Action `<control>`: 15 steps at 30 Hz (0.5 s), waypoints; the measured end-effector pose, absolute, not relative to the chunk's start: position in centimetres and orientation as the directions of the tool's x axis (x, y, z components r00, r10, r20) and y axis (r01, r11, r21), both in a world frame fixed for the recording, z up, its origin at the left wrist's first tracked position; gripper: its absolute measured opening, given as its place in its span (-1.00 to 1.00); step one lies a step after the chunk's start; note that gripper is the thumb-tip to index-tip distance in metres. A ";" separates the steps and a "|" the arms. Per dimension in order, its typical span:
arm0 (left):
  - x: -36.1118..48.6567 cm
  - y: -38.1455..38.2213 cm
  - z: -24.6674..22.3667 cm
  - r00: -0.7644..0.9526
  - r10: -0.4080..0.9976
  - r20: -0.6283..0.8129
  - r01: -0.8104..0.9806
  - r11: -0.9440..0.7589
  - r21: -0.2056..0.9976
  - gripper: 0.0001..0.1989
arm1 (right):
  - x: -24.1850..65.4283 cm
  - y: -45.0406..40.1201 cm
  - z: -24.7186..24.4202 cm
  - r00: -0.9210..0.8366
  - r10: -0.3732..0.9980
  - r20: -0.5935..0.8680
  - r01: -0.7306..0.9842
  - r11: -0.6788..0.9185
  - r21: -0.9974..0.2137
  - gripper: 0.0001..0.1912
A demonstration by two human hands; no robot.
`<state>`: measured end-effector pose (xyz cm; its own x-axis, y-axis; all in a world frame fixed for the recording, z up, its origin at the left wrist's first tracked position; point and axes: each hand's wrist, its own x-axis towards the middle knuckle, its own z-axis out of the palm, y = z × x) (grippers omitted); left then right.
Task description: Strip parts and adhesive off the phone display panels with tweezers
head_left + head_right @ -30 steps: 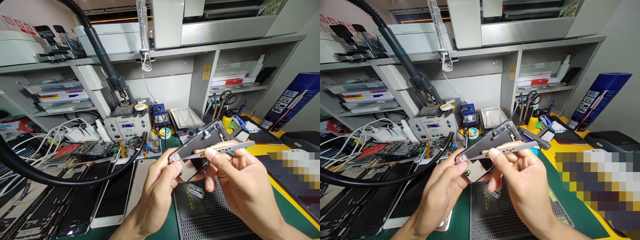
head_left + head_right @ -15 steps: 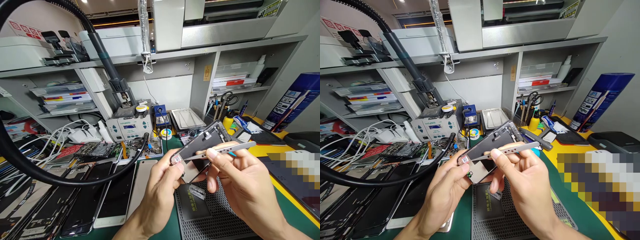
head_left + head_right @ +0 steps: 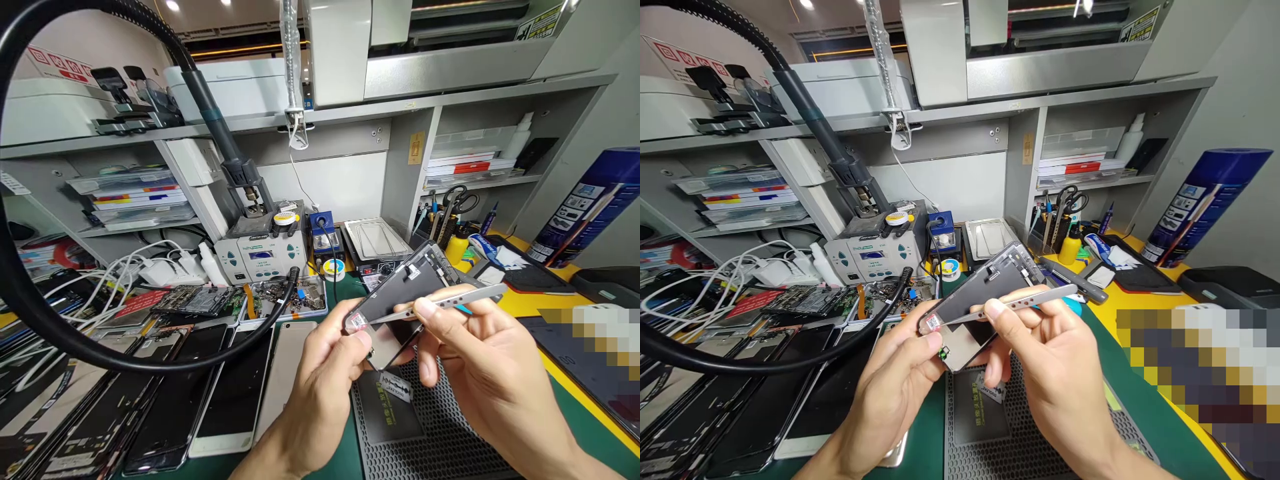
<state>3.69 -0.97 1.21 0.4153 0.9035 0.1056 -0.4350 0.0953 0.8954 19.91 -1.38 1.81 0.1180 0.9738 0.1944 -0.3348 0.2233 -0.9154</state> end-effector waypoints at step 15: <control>3.7 -1.1 0.9 0.400 0.911 0.098 -0.407 0.080 0.910 -0.86 | 20.3 -1.5 1.3 0.132 0.971 0.201 -0.274 0.231 -0.933 -0.80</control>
